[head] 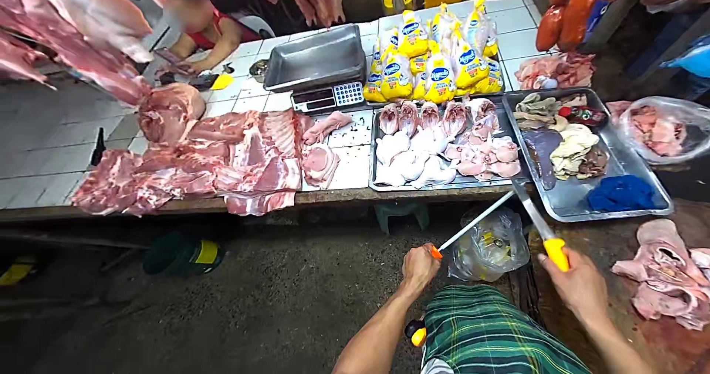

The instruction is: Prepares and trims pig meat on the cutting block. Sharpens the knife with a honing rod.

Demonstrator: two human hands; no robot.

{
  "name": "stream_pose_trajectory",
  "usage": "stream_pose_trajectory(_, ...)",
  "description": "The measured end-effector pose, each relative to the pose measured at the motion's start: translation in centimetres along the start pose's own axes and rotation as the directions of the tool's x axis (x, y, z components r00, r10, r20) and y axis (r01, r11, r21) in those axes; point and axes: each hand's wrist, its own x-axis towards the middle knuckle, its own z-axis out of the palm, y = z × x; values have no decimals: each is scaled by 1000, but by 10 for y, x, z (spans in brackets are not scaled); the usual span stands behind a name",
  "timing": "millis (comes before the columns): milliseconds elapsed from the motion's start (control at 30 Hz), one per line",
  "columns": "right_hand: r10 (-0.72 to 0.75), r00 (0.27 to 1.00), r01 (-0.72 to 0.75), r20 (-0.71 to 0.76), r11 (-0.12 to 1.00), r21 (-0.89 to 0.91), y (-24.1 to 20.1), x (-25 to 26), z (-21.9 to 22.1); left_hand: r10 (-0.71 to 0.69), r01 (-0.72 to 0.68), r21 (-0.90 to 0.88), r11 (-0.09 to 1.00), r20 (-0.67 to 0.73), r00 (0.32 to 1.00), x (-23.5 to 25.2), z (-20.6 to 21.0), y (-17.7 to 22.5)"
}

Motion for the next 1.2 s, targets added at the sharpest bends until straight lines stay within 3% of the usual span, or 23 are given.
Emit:
stream_pose_trajectory(100, -11, 1000, 9, 20, 997, 70, -1, 28, -4, -2, 1, -57, 998, -11, 1000, 0, -4, -2)
stream_pose_trajectory(167, 46, 995, -59, 85, 987, 153, 25, 28, 6, -50, 48, -43, 998, -51, 997, 1, -10, -9)
stream_pose_trajectory(233, 73, 993, -83, 93, 990, 113, 39, 16, 15, -79, 78, -13, 997, -73, 994, 6, -16, -15)
stream_pose_trajectory(300, 11, 1000, -11, 5, 1000, 19, 32, 10, 19, -73, 74, 11, 997, -53, 996, 7, -20, -16)
stream_pose_trajectory(433, -76, 989, 61, -124, 991, -119, -27, 42, 16, 48, -48, 35, 998, 11, 999, 1, -14, -5)
stream_pose_trajectory(533, -229, 965, 216, -130, 971, -104, -29, 64, 24, 101, -100, -18, 995, 25, 995, -9, -5, -5)
stream_pose_trajectory(700, -254, 967, 254, -14, 967, 4, -7, 67, 38, 29, -28, -51, 998, 20, 999, -9, -7, -19)
stream_pose_trajectory(800, -85, 975, 60, 206, 990, 124, 13, 54, 39, -72, 72, -20, 997, -18, 997, -1, -21, -45)
stream_pose_trajectory(867, -62, 950, 39, 307, 996, 81, 18, 46, 34, -90, 92, 22, 996, -55, 994, 7, -32, -56)
stream_pose_trajectory(933, -115, 902, 96, 417, 993, 65, 10, 50, 30, -46, 49, 54, 997, -61, 997, 14, -39, -55)
stream_pose_trajectory(1000, -139, 870, 58, 474, 982, 182, -17, 60, 16, 66, -62, 49, 997, -82, 994, 21, -36, -48)
stream_pose_trajectory(1100, -48, 895, -229, 444, 804, 548, -57, 53, 15, 198, -202, -9, 979, -150, 969, 29, -16, -37)
stream_pose_trajectory(1167, -7, 853, -361, 522, 715, 599, -54, 23, 31, 162, -171, -44, 984, -164, 973, 29, -10, -31)
stream_pose_trajectory(1200, -2, 826, -363, 564, 765, 533, -41, 7, 36, 104, -113, -55, 992, -152, 983, 27, -10, -29)
